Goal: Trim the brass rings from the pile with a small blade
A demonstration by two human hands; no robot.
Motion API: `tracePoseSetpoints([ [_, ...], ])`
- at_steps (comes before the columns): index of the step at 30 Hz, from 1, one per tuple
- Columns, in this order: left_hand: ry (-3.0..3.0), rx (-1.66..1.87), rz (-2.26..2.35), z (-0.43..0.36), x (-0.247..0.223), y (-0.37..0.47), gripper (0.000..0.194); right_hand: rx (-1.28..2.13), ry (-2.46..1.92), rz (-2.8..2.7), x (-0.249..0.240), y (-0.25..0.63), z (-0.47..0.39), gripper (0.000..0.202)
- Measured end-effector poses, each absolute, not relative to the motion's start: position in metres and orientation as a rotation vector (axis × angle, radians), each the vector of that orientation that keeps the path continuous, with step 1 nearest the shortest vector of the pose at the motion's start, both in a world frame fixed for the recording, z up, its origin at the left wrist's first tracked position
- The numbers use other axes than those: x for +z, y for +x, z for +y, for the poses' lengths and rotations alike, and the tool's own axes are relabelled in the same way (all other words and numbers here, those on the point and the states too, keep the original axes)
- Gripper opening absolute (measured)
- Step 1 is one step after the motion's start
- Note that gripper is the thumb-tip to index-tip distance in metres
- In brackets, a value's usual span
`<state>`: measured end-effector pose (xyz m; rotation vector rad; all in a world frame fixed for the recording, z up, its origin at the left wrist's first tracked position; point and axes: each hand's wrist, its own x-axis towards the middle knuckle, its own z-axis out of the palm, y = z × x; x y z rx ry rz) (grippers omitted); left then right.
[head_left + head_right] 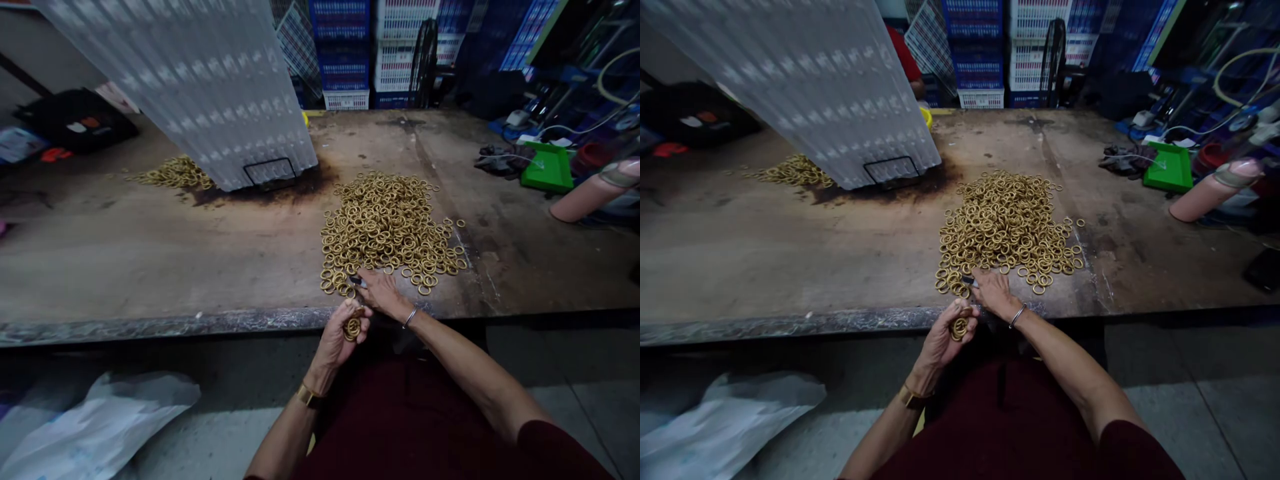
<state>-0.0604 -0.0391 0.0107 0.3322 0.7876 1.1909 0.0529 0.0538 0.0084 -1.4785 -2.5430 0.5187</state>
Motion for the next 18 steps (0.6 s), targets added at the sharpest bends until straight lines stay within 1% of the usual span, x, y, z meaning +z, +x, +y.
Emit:
tracePoseSetpoints([
  [5,0.171,1.17,0.676,-0.035,0.008,-0.065,0.029,0.502,-1.536,-2.568,0.007,0.06,0.056,0.027],
  [7,0.104,1.175,0.661,-0.032,0.007,-0.064,0.028,0.517,-1.54,-2.525,0.004,0.065,0.056,0.024],
  [10,0.066,1.21,0.728,-0.027,0.006,-0.06,0.03,0.652,-1.457,-2.353,0.001,0.077,0.053,0.015],
  [13,0.178,1.268,0.867,-0.023,0.006,-0.052,0.034,0.825,-1.334,-2.135,0.0,0.089,0.046,0.009],
  [18,0.426,1.236,1.054,-0.02,0.01,-0.037,0.045,0.971,-1.248,-1.975,0.005,0.101,0.032,0.011],
])
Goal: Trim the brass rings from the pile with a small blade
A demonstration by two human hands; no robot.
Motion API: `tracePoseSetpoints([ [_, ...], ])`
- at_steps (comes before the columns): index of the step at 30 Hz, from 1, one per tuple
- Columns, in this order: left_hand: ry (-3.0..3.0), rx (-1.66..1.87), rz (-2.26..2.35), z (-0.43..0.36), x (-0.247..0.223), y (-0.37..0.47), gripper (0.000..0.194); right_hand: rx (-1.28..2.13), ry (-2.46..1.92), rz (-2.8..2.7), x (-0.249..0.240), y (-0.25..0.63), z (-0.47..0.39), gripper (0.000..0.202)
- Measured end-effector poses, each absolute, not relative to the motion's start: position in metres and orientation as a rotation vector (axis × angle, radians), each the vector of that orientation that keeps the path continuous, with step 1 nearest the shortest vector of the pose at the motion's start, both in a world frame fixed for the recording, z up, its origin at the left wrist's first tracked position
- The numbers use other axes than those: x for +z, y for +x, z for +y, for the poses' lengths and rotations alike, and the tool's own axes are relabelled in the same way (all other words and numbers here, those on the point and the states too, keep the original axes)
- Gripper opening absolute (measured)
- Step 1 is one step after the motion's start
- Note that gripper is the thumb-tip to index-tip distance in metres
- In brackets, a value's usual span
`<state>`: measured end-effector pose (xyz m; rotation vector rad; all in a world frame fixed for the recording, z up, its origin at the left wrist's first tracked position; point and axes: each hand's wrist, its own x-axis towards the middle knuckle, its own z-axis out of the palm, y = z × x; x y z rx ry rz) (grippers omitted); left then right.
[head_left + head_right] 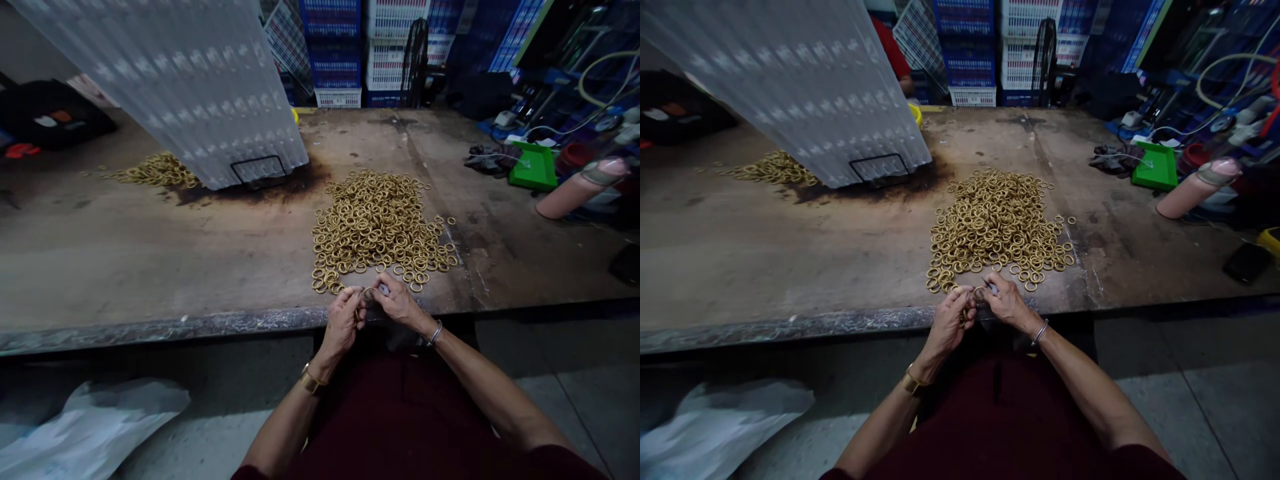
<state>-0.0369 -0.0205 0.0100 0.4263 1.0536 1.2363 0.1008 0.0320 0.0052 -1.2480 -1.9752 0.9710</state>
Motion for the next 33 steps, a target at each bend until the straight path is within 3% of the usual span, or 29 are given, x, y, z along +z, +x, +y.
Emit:
tracePoseSetpoints([
  [9,0.763,1.181,1.194,-0.021,0.003,-0.03,0.034,1.273,-1.305,-1.743,0.016,0.101,0.031,0.02],
  [21,0.528,1.102,0.933,-0.021,0.012,-0.03,0.037,1.371,-1.297,-1.603,0.01,0.101,0.034,0.02],
  [33,0.594,1.166,0.995,-0.019,0.011,-0.032,0.04,0.893,-1.207,-2.209,0.004,0.111,0.021,0.011],
])
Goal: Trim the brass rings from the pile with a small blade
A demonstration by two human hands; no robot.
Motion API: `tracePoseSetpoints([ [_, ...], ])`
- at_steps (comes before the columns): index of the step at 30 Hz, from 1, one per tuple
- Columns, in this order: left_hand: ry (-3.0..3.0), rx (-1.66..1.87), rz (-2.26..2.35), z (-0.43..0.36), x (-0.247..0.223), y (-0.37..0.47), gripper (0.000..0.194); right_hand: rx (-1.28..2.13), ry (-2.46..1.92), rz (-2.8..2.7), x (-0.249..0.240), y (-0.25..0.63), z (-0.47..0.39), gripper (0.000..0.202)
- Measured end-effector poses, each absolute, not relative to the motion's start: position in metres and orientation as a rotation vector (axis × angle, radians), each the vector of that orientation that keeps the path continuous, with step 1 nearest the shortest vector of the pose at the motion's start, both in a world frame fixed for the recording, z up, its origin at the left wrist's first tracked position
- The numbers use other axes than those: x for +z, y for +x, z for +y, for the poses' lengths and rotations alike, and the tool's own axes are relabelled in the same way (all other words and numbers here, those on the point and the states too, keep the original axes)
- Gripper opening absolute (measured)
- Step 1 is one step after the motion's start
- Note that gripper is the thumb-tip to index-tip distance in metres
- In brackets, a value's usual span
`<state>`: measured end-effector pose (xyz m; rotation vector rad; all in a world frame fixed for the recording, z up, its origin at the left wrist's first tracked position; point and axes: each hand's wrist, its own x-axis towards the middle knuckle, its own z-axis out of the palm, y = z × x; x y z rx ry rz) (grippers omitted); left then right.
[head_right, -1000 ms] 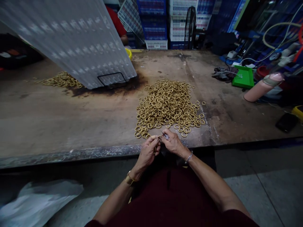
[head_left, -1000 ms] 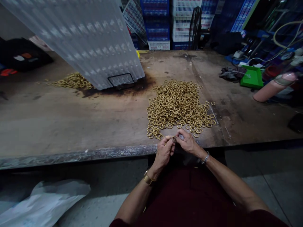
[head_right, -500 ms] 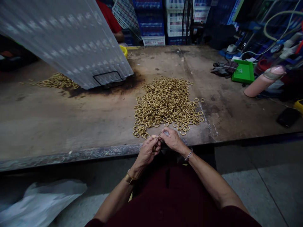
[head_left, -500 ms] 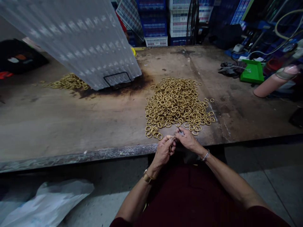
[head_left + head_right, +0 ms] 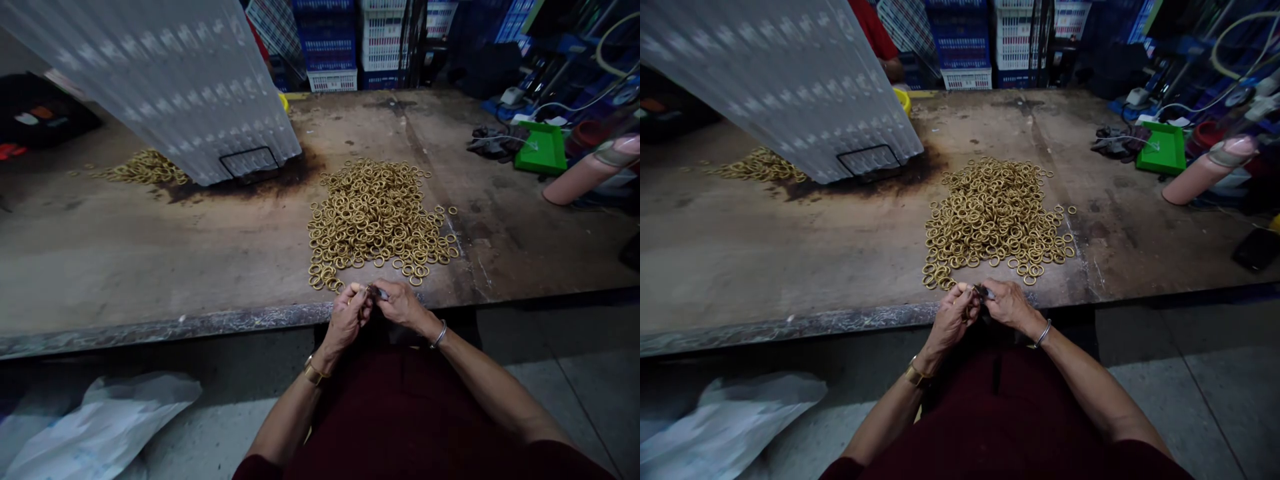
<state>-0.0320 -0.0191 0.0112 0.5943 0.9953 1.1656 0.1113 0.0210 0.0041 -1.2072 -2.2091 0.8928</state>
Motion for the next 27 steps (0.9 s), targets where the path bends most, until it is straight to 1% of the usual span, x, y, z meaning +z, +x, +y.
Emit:
tracePoseSetpoints([
  [6,0.759,1.175,1.073,-0.021,0.001,-0.036,0.037,0.888,-1.276,-2.327,0.013,0.109,0.021,0.016],
  [9,0.766,1.152,1.085,-0.025,0.004,-0.039,0.037,0.76,-1.447,-2.475,0.013,0.11,0.025,0.019],
  [14,0.577,1.175,0.901,-0.029,0.016,-0.041,0.036,0.532,-1.625,-2.555,0.009,0.104,0.038,0.024],
  [18,0.422,1.227,0.846,-0.025,0.01,-0.043,0.036,0.469,-1.635,-2.436,0.009,0.087,0.051,0.022],
  [23,0.35,1.232,0.81,-0.024,0.003,-0.049,0.03,0.405,-1.899,-2.376,0.014,0.064,0.066,0.03],
  [27,0.276,1.217,0.739,-0.023,0.004,-0.051,0.034,0.359,-1.905,-2.431,0.011,0.058,0.072,0.026],
])
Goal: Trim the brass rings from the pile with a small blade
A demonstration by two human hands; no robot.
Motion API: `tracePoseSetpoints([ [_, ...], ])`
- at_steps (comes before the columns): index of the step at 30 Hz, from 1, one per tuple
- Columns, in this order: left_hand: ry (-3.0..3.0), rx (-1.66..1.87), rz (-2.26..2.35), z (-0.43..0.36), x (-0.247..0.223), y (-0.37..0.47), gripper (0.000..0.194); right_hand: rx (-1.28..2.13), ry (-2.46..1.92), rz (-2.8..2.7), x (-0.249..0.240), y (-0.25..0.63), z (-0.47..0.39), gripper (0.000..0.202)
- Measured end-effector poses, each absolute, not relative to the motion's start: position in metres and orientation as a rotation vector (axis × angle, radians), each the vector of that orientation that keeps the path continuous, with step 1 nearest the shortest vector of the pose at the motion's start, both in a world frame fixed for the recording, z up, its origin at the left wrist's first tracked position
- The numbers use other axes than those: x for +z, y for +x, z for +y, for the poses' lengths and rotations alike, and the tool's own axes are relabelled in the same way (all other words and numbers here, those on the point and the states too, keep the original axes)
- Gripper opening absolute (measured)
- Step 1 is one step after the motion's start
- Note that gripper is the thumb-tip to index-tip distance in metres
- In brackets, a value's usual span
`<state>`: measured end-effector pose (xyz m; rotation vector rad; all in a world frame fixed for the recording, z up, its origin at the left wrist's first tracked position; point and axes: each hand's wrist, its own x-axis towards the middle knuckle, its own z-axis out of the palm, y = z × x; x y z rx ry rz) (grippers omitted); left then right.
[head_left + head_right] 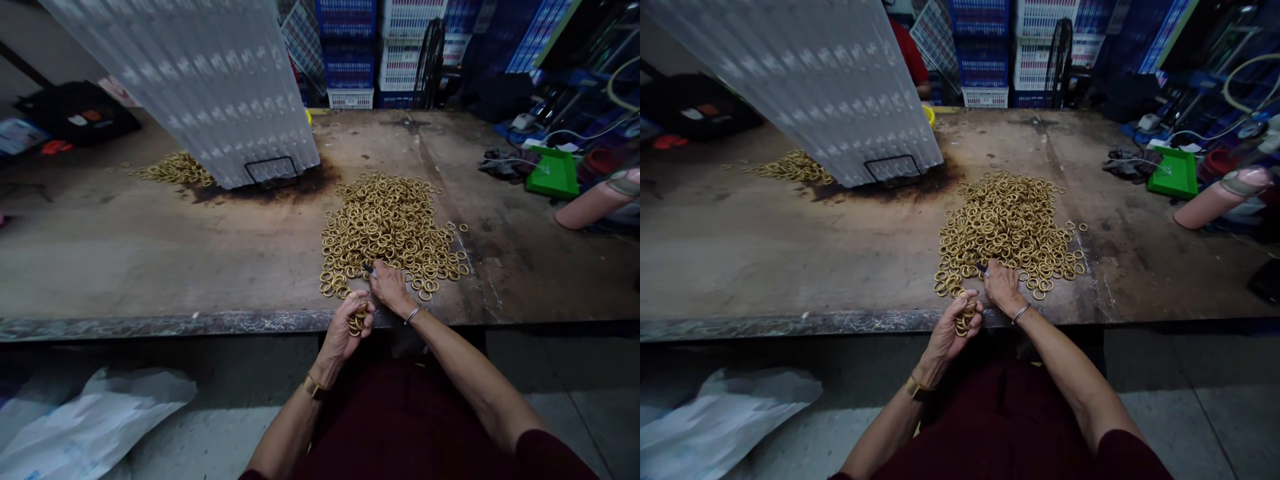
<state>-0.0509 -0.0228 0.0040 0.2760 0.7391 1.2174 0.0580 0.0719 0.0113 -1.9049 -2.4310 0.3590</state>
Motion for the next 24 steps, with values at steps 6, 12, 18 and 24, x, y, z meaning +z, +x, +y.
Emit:
tracePoseSetpoints([
  [6,0.073,1.209,0.682,-0.016,0.005,-0.052,0.027,0.339,-1.826,-2.432,0.008,0.065,0.067,0.021],
  [12,0.307,1.275,0.899,-0.013,0.003,-0.046,0.031,0.608,-1.747,-2.223,0.011,0.082,0.064,0.016],
  [18,1.106,1.335,1.324,-0.012,0.0,-0.035,0.023,1.215,-1.528,-1.617,0.009,0.099,0.051,0.009],
  [24,1.246,1.288,1.237,-0.01,0.002,-0.026,0.014,1.701,-1.409,-1.144,0.009,0.105,0.035,0.026],
])
